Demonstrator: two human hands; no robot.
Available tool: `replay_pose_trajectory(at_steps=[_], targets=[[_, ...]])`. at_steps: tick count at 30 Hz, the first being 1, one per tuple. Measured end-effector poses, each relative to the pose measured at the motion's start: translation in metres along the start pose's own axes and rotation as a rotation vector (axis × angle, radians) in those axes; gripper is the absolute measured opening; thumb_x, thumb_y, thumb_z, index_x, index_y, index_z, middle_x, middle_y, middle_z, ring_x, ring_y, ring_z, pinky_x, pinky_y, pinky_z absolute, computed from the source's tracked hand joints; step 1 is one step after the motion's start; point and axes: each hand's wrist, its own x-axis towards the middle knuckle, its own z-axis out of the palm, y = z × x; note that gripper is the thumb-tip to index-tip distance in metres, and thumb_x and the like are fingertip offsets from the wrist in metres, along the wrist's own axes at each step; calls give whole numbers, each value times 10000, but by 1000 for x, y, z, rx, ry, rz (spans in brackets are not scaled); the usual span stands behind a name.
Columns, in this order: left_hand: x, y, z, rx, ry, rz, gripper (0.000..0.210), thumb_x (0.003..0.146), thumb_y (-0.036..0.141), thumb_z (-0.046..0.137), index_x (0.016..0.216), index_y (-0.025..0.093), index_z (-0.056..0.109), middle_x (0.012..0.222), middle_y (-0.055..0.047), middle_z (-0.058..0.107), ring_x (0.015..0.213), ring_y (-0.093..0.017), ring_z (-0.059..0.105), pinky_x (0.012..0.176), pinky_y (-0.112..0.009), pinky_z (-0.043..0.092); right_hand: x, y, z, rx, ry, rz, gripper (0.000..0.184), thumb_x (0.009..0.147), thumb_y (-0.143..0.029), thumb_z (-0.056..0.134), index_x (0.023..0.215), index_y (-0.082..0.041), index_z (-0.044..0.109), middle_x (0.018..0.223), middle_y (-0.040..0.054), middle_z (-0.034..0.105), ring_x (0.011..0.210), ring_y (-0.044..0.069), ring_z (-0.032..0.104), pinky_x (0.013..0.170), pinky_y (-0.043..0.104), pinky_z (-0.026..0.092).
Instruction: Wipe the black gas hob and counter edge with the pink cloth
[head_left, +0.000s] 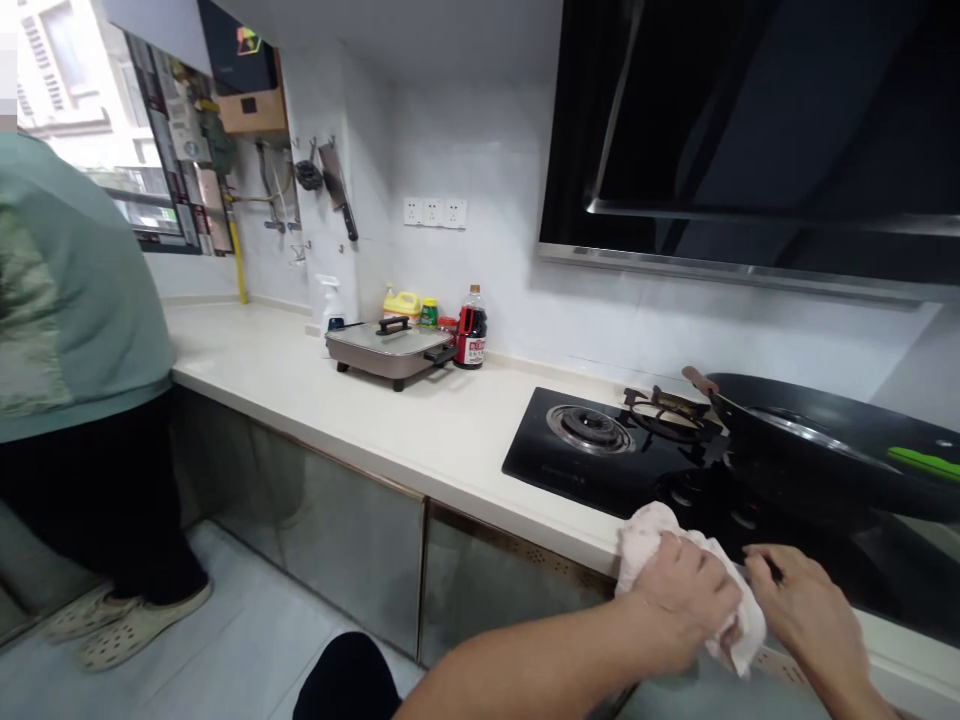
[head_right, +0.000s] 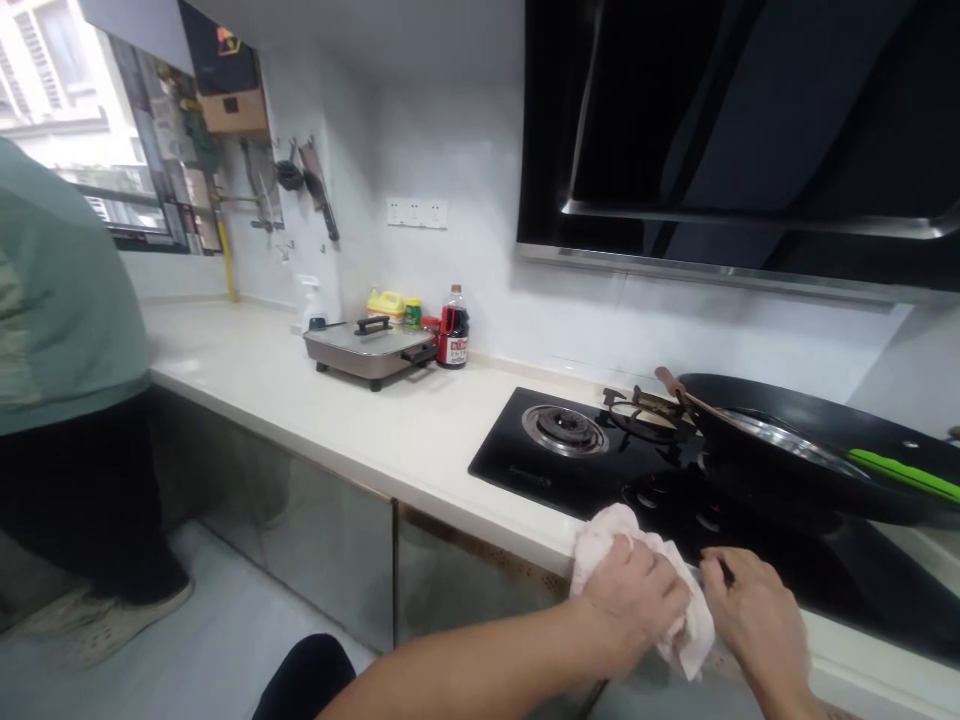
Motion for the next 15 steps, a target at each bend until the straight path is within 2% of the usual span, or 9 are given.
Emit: replay_pose_trajectory(at_steps=[4, 7, 10, 15], targets=[[-29, -32, 0, -88, 37, -107, 241, 1005, 343, 531, 1130, 238, 709, 1154, -122, 685, 974, -259, 566, 838, -460, 393, 0, 3, -2, 56, -15, -3, 452, 896, -519, 397, 949, -246, 753, 1133, 97, 753, 1024, 342, 671, 901, 470, 506], [-68, -64, -2, -84, -22, -158, 289, 982, 443, 596, 1164, 235, 679, 1153, -116, 677, 1015, -273, 567, 859, -462, 397, 0, 1, -4, 98, -22, 37, 420, 874, -519, 441, 934, -260, 768, 1133, 96, 759, 1023, 354, 675, 876, 484, 508], [-121, -107, -17, -84, -146, -253, 560, 862, 588, 730, 1279, 227, 630, 1254, -120, 652, 1156, -319, 548, 991, -519, 384, 1, -2, -6, 141, -17, 30, 416, 855, -506, 453, 908, -243, 772, 1116, 119, 762, 1018, 372, 674, 860, 508, 509], [-223, -194, -60, -56, -341, -492, 735, 738, 444, 892, 1386, 285, 584, 1470, -127, 572, 1383, -364, 455, 1149, -609, 282, 1, -8, -7, 166, -25, 40, 405, 855, -504, 454, 882, -244, 763, 1123, 143, 757, 1032, 386, 667, 867, 540, 506]])
